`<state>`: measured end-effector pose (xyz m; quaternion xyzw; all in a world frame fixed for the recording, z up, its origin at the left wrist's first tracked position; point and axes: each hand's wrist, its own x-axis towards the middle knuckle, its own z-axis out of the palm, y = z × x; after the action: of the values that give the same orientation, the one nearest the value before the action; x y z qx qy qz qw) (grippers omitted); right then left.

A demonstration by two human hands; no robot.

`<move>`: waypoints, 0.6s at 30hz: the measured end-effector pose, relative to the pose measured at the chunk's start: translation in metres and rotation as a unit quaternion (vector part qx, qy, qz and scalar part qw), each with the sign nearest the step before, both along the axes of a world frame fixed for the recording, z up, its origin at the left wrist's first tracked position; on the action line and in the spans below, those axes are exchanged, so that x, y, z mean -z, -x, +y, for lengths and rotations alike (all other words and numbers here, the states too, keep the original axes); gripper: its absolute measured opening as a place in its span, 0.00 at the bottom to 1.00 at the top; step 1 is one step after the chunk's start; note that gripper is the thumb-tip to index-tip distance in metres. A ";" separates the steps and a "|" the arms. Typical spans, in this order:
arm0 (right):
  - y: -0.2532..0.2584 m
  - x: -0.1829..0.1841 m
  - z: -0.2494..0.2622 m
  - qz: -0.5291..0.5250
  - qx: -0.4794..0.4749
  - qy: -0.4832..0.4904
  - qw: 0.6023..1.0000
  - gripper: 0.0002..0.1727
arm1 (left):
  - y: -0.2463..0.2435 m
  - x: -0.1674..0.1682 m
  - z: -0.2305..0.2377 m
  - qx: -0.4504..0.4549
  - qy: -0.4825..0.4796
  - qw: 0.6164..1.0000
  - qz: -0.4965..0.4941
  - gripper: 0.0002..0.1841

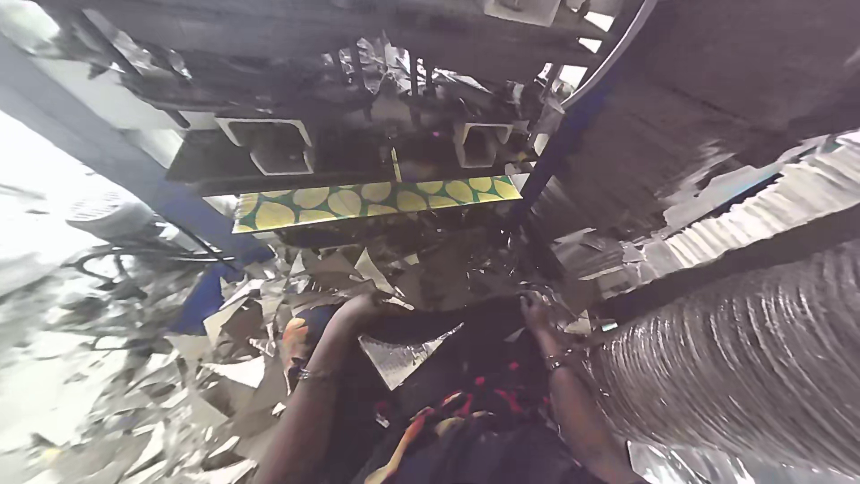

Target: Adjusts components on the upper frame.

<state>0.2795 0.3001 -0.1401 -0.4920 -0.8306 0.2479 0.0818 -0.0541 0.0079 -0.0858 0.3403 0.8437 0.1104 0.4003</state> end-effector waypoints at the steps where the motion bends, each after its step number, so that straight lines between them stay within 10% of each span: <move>1: 0.000 -0.001 -0.001 0.000 0.001 0.002 1.000 0.18 | 0.000 0.000 0.000 -0.001 0.000 1.000 0.003 0.27; 18: 0.002 0.009 0.007 0.008 0.008 0.024 1.000 0.19 | 0.005 0.006 -0.001 0.007 -0.019 0.999 -0.029 0.24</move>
<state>0.2776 0.3073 -0.1489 -0.4983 -0.8198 0.2711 0.0786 -0.0588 0.0073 -0.0922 0.3504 0.8272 0.1332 0.4186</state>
